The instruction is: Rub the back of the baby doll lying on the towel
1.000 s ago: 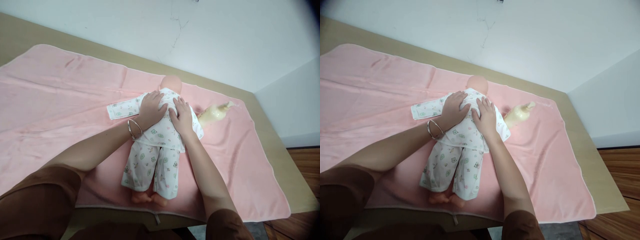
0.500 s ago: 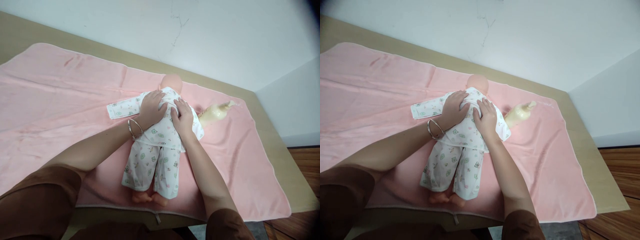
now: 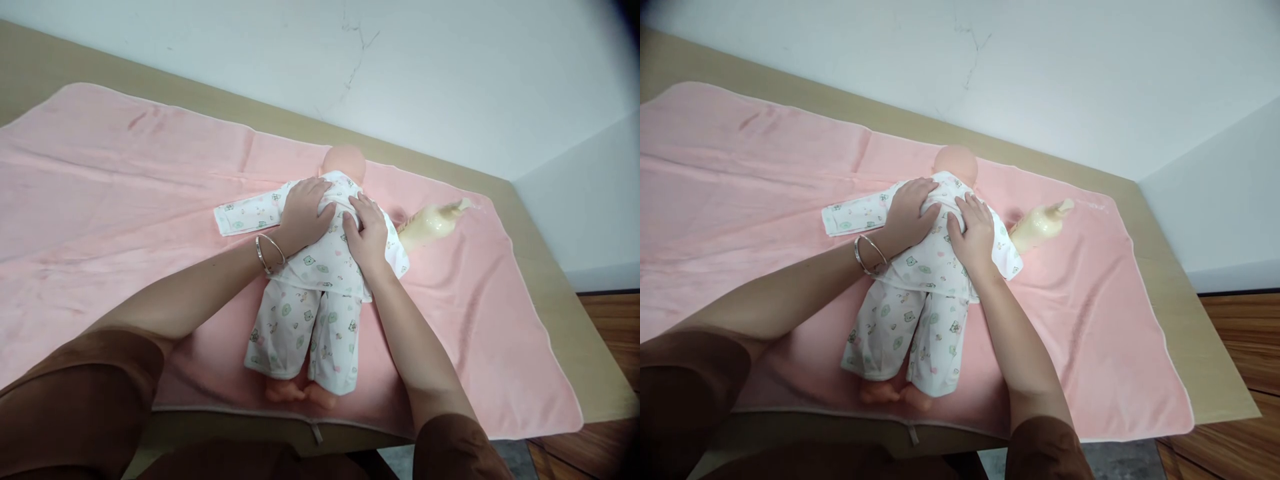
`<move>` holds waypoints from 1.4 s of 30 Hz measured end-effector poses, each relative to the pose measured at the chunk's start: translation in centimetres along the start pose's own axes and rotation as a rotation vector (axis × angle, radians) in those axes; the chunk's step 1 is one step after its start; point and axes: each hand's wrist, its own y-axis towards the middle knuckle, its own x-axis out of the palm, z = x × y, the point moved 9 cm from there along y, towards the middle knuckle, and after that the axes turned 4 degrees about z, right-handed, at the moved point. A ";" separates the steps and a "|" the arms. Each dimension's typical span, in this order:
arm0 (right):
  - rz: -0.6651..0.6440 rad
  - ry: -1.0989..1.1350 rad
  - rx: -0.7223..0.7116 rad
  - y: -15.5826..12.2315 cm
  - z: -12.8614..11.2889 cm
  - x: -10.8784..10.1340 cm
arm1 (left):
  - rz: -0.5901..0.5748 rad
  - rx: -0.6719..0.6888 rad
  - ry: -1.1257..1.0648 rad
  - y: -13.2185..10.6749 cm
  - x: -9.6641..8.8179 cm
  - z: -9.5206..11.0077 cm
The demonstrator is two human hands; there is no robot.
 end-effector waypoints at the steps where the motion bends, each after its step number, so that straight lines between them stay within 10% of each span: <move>1: 0.002 0.005 0.000 0.0 0.0 0.0 | -0.002 -0.002 -0.003 0.0 0.0 0.0; 42: -0.007 0.074 0.039 0.1 0.3 0.0 | 0.006 -0.023 -0.021 0.2 0.0 -0.4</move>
